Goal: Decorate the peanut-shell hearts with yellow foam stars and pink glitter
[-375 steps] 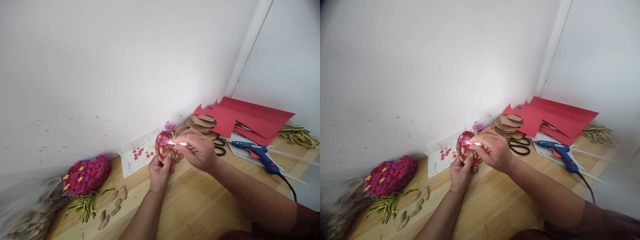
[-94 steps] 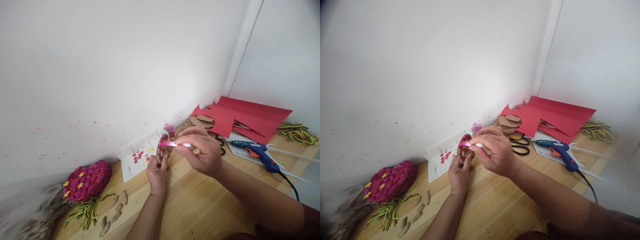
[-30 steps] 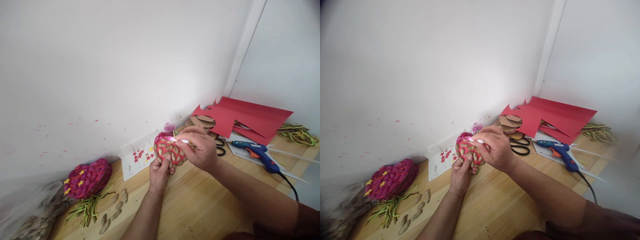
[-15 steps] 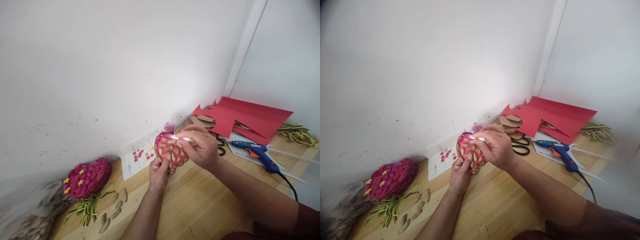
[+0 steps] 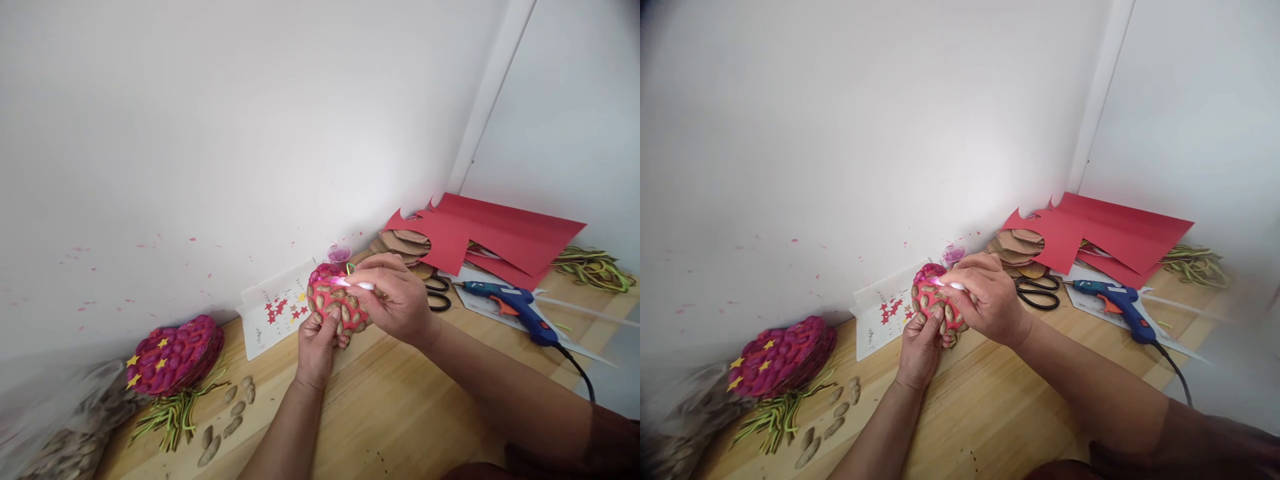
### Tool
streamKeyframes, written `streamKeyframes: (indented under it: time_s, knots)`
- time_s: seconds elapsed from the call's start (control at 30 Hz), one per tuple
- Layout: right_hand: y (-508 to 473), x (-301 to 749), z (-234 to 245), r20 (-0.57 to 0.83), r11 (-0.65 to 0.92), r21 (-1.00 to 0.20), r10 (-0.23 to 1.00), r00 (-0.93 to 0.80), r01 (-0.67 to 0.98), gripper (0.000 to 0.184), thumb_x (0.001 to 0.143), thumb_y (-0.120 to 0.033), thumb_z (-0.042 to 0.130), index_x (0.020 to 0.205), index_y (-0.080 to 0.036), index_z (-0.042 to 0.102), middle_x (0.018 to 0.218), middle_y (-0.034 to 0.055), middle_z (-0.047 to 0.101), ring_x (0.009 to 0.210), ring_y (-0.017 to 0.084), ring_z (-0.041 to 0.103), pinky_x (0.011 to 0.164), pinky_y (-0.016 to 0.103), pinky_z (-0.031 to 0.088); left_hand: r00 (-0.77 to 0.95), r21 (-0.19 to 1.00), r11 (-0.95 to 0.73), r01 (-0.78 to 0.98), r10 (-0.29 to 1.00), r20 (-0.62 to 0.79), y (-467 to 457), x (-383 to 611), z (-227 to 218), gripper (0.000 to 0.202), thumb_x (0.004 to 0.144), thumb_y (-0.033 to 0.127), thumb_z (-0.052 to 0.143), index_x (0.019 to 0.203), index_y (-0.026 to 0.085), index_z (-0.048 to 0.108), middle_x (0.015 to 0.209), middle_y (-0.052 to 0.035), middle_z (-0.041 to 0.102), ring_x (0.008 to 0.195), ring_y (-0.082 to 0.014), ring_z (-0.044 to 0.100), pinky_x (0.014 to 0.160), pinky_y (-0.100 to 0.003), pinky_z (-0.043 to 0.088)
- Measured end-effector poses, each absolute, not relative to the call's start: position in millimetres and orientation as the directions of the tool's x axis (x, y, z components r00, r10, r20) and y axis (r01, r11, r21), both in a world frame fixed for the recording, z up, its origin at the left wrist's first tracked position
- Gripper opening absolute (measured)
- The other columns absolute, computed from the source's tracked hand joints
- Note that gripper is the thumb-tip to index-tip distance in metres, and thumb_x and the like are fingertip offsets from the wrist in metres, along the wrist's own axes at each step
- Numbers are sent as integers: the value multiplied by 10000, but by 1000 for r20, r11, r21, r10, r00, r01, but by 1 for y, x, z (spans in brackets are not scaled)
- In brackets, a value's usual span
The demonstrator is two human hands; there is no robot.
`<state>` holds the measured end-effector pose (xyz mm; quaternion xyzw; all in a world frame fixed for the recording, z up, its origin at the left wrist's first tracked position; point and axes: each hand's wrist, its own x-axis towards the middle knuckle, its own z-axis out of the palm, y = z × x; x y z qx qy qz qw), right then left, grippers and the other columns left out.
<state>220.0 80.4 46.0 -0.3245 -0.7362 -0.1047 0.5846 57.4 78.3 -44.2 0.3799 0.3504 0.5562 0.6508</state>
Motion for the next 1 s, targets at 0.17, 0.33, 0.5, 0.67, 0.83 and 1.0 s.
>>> streamKeyframes:
  time_s: [0.17,0.33,0.5,0.67,0.83,1.0]
  knots:
    - [81,220,45,935,762,-216,342,-95,611,142,885,-140,721,1006,-210,741,873,37,778,888,211,704,823,378,550,129,883,102,-459,991,-47,79,58,-43,420,763,457,859,654,166,576,541,37,578,445,-78,508,450,-201,405]
    - [81,220,45,933,771,-209,342,-113,602,125,900,-159,706,1003,-223,738,857,27,772,873,210,709,811,383,554,122,881,109,-460,991,-58,79,57,-43,406,748,463,870,693,161,604,560,38,591,445,-76,516,444,-197,409]
    - [81,220,45,930,759,-215,350,-107,615,123,910,-173,697,1007,-235,738,867,28,777,885,213,711,813,390,559,123,880,118,-460,990,-68,79,58,-42,410,723,469,882,701,162,611,566,39,591,440,-73,498,442,-202,398]
    - [82,222,45,935,742,-215,343,-84,635,133,904,-160,707,1011,-232,736,868,22,783,876,209,712,828,391,558,114,886,95,-454,992,-48,78,59,-43,433,734,464,874,652,173,564,539,49,552,445,-74,480,451,-209,404]
    - [80,221,47,933,757,-225,349,-89,613,129,906,-171,700,1006,-241,742,854,18,780,877,214,714,810,388,568,88,898,108,-426,993,-77,79,59,-41,449,673,495,901,670,166,596,576,32,580,448,-73,466,453,-222,410]
    - [80,222,48,934,748,-245,353,-57,617,123,902,-155,705,989,-232,744,852,20,783,872,207,712,819,382,568,82,907,74,-414,996,-44,79,60,-42,440,708,483,885,656,172,579,546,38,562,445,-76,464,449,-218,406]
